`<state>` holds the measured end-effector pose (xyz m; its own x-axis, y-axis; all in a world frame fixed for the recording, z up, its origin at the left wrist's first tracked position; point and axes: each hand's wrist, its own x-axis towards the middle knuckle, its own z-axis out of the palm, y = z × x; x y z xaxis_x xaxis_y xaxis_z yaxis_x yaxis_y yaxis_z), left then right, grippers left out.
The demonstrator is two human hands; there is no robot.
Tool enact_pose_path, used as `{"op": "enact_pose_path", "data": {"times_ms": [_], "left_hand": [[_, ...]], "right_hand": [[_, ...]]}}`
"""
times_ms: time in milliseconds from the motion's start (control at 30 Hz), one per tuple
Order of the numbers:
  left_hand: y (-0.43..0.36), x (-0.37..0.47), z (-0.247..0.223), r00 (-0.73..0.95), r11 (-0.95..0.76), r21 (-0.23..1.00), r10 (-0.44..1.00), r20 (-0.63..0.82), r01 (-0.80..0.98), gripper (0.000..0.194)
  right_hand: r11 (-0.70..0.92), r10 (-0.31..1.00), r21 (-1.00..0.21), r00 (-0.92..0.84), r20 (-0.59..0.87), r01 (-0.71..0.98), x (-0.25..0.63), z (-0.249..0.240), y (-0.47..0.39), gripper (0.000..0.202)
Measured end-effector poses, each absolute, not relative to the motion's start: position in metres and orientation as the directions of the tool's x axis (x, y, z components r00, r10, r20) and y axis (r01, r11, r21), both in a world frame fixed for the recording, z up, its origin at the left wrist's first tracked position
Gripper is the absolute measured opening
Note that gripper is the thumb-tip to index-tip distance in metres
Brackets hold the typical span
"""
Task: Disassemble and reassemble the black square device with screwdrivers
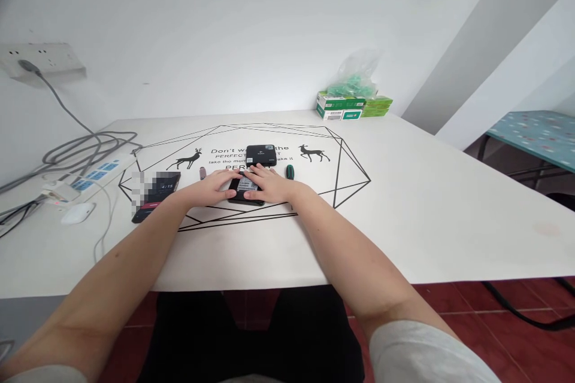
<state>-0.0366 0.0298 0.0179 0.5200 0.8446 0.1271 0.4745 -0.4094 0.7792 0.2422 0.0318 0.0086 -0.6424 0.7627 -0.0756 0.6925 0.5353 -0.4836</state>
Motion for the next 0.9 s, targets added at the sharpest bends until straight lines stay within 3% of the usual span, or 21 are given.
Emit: {"op": "enact_pose_path", "data": {"times_ms": [167,333,433,633,767,900], "left_hand": [[0.031,-0.035,0.017,0.498,-0.382,0.814,0.857,0.135,0.436,0.064],[0.034,-0.033,0.013,0.502,-0.431,0.726,0.854,0.136,0.536,0.061],[0.033,-0.032,0.012,0.478,-0.425,0.752,0.863,0.166,0.505,0.060],[0.027,-0.031,0.017,0.508,-0.438,0.759,0.845,0.166,0.482,0.056],[0.028,-0.035,0.017,0.478,-0.489,0.693,0.847,0.232,0.529,0.056],[0.042,-0.046,0.009,0.380,-0.502,0.571,0.865,0.328,0.650,0.034]], "right_hand": [[0.517,0.767,-0.461,-0.629,-0.124,0.721,0.239,0.012,0.030,0.106],[0.522,0.769,-0.455,-0.629,-0.115,0.722,0.239,0.008,0.032,0.107],[0.526,0.760,-0.466,-0.639,-0.117,0.711,0.240,0.006,0.033,0.109],[0.514,0.776,-0.490,-0.625,-0.085,0.704,0.241,0.011,0.031,0.124],[0.570,0.757,-0.508,-0.653,0.019,0.646,0.243,0.020,0.027,0.121],[0.588,0.721,-0.516,-0.692,-0.013,0.622,0.244,0.024,0.025,0.115]]}}
